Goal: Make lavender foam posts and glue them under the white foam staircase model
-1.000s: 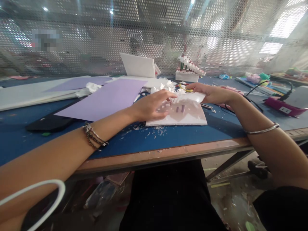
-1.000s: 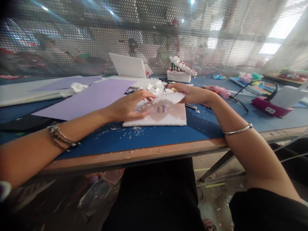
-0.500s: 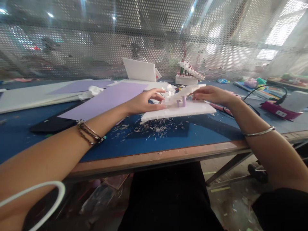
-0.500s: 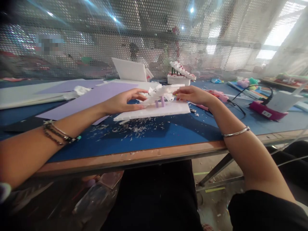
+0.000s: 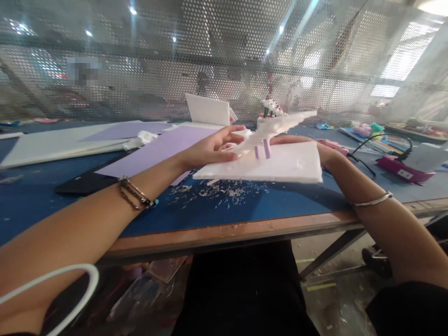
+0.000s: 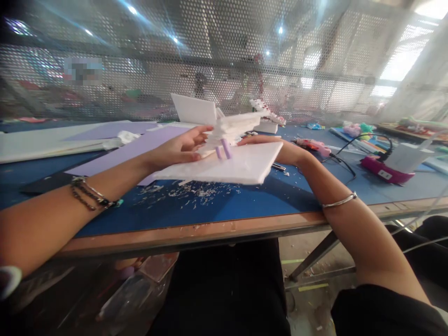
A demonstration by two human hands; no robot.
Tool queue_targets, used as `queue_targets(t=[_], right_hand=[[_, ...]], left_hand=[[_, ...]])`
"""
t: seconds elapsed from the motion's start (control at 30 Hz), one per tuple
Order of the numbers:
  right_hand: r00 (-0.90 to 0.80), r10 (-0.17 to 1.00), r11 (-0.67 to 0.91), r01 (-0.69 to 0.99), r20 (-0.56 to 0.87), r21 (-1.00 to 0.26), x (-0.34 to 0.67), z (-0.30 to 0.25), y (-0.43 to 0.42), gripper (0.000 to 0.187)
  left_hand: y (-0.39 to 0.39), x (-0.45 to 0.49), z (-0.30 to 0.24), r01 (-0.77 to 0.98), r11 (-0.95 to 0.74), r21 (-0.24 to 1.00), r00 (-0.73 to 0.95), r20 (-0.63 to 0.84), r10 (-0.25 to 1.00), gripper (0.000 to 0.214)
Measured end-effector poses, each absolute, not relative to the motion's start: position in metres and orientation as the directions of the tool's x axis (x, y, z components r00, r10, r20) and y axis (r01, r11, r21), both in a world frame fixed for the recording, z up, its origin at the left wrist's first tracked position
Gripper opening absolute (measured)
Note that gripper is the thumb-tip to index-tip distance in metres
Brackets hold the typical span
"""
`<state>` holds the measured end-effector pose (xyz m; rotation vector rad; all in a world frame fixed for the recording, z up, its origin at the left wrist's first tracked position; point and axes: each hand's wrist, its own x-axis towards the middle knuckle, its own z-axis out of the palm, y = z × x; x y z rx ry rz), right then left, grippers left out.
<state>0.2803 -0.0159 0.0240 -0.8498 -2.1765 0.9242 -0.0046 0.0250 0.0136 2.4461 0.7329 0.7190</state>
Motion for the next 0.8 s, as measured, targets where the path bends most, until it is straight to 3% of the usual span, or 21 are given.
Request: queue_targets(t=[0.13,0.23,0.37,0.47,0.6,0.7,0.8], right_hand=[[-0.594,0.731,0.586,0.293,0.337,-0.755,0.27,0.023,-0.02,0.035],[-0.548,0.682,0.712,0.343,0.484,-0.613,0.269,0.022,-0.015,0.031],[-0.262,0.625,0.744,0.487,0.736,-0.458,0.272,0.019,-0.005,0.026],[-0.129,0.541,0.698,0.62,0.831,-0.358,0.274,0.018,-0.004,0.022],[-0.235,0.443,0.629,0.769,0.865,-0.114,0.276,0.018,-0.009,0.024],[-0.346,0.43,0.586,0.81,0.834,0.034,0.276,0.018,-0.011,0.027],[-0.45,0.408,0.572,0.804,0.794,0.162,0.276,0.016,-0.009,0.03]], left_hand=[[0.031,-0.006,0.01,0.327,-0.8,0.503,0.77,0.349,0.534,0.075],[0.033,-0.006,0.009,0.359,-0.793,0.492,0.762,0.337,0.554,0.073],[0.036,-0.005,0.008,0.43,-0.716,0.549,0.649,0.364,0.669,0.075],[0.041,-0.007,0.008,0.513,-0.602,0.612,0.486,0.37,0.791,0.074],[0.046,-0.014,0.011,0.505,-0.46,0.731,0.415,0.261,0.871,0.067],[0.042,-0.016,0.013,0.481,-0.453,0.751,0.57,0.124,0.812,0.073],[0.035,-0.012,0.015,0.423,-0.518,0.744,0.704,0.091,0.704,0.077]])
